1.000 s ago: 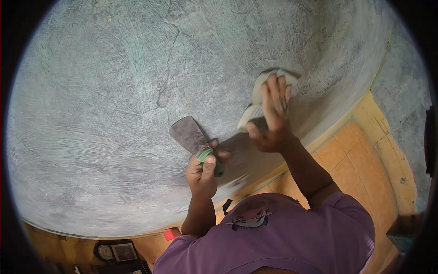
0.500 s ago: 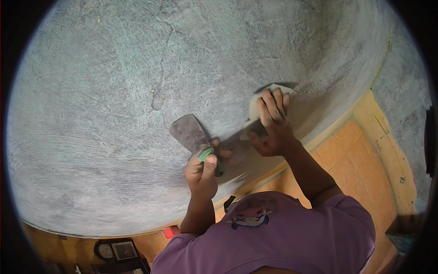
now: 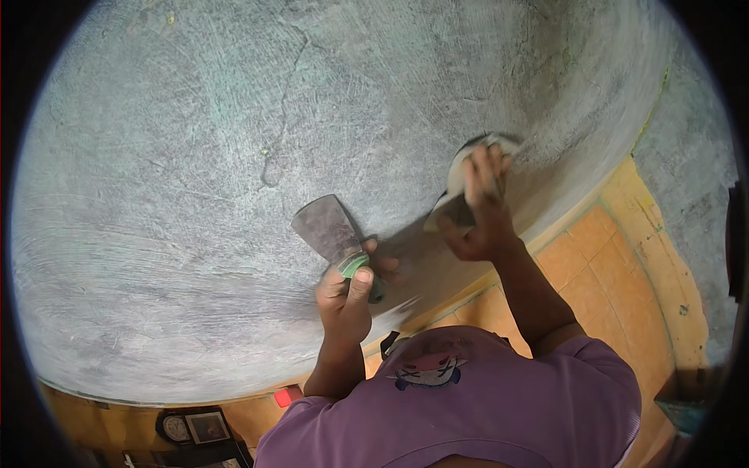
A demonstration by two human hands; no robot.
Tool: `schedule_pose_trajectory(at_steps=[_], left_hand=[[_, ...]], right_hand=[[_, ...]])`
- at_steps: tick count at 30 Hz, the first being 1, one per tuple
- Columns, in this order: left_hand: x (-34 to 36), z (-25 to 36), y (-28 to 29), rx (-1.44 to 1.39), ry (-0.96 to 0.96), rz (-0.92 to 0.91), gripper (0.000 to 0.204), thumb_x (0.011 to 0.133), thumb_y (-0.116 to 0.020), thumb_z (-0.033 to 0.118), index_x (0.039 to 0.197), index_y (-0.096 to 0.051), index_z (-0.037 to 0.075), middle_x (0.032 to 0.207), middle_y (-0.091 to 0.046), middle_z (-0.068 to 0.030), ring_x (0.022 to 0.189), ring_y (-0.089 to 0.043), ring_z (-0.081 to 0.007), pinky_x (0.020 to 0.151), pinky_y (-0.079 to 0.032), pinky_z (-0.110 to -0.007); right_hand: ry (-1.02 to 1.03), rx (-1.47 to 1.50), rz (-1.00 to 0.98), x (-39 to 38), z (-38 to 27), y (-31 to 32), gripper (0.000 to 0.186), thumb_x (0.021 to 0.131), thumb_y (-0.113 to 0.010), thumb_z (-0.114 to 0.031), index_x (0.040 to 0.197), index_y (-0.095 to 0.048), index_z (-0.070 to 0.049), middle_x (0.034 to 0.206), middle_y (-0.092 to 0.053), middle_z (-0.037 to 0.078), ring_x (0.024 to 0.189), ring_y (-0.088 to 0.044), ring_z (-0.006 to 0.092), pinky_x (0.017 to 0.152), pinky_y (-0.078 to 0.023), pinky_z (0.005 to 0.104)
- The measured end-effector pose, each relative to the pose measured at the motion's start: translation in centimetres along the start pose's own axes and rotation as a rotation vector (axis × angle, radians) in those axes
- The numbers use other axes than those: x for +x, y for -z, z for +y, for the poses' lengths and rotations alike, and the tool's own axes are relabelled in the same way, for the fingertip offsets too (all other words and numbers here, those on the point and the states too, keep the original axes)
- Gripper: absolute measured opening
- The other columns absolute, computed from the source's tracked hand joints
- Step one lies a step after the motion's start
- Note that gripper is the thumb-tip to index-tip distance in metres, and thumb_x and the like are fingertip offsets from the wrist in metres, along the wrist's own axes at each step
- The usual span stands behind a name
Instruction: Sanding and scraping a textured wall surface with sandpaper and a putty knife.
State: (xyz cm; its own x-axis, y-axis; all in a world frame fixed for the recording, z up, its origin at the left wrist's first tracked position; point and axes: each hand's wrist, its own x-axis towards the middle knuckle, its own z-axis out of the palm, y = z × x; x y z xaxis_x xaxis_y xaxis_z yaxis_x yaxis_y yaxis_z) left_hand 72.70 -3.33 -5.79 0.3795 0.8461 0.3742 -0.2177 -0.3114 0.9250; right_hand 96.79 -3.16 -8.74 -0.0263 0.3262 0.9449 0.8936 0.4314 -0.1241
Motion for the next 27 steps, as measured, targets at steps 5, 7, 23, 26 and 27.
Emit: schedule_pose_trajectory(at_steps=[5,7,23,26,27], left_hand=[[-0.1,0.4,-0.2,-0.018,0.013,0.004,0.038,0.094,-0.054,0.026,0.119,-0.054,-0.003,0.091,-0.067,-0.0149,0.075,-0.065,-0.02,0.068,-0.052,-0.03],[-0.2,0.5,-0.1,-0.036,0.04,0.005,0.038,0.094,-0.053,0.026,0.119,-0.054,-0.003,0.091,-0.067,-0.0151,0.075,-0.065,-0.0202,0.069,-0.052,-0.03],[-0.1,0.1,-0.3,-0.017,-0.001,0.001,0.04,0.094,-0.054,0.028,0.12,-0.053,-0.002,0.095,-0.067,-0.0169,0.075,-0.066,-0.0217,0.069,-0.052,-0.031],[-0.1,0.1,-0.5,-0.04,0.003,0.011,0.038,0.094,-0.054,0.025,0.12,-0.053,-0.003,0.096,-0.067,-0.0172,0.079,-0.065,-0.0215,0.072,-0.051,-0.031],[-0.2,0.2,-0.6,-0.08,0.014,0.014,0.036,0.094,-0.055,0.022,0.119,-0.054,-0.004,0.097,-0.067,-0.0174,0.082,-0.065,-0.0211,0.074,-0.05,-0.032]], right_hand=[[-0.113,0.06,0.091,4.1,-1.5,0.5,0.072,0.081,-0.055,-0.034,0.135,-0.033,0.009,0.143,-0.028,0.028,0.132,-0.021,0.0507,0.106,-0.007,0.0616],[-0.084,0.058,-0.048,3.6,-2.5,0.3,0.071,0.08,-0.055,-0.034,0.135,-0.035,0.008,0.143,-0.029,0.026,0.132,-0.022,0.0501,0.105,-0.009,0.0616],[0.066,0.03,-0.081,0.2,-1.1,-0.6,0.072,0.08,-0.056,-0.035,0.135,-0.033,0.006,0.145,-0.026,0.026,0.133,-0.018,0.0502,0.104,-0.008,0.0634],[-0.049,0.009,-0.047,0.4,-0.1,-0.1,0.074,0.082,-0.056,-0.038,0.135,-0.032,0.007,0.145,-0.025,0.027,0.135,-0.015,0.0505,0.105,-0.006,0.0631],[-0.133,0.009,-0.014,1.4,-0.2,0.6,0.075,0.082,-0.055,-0.039,0.135,-0.032,0.008,0.145,-0.025,0.028,0.135,-0.015,0.0506,0.105,-0.005,0.0632]])
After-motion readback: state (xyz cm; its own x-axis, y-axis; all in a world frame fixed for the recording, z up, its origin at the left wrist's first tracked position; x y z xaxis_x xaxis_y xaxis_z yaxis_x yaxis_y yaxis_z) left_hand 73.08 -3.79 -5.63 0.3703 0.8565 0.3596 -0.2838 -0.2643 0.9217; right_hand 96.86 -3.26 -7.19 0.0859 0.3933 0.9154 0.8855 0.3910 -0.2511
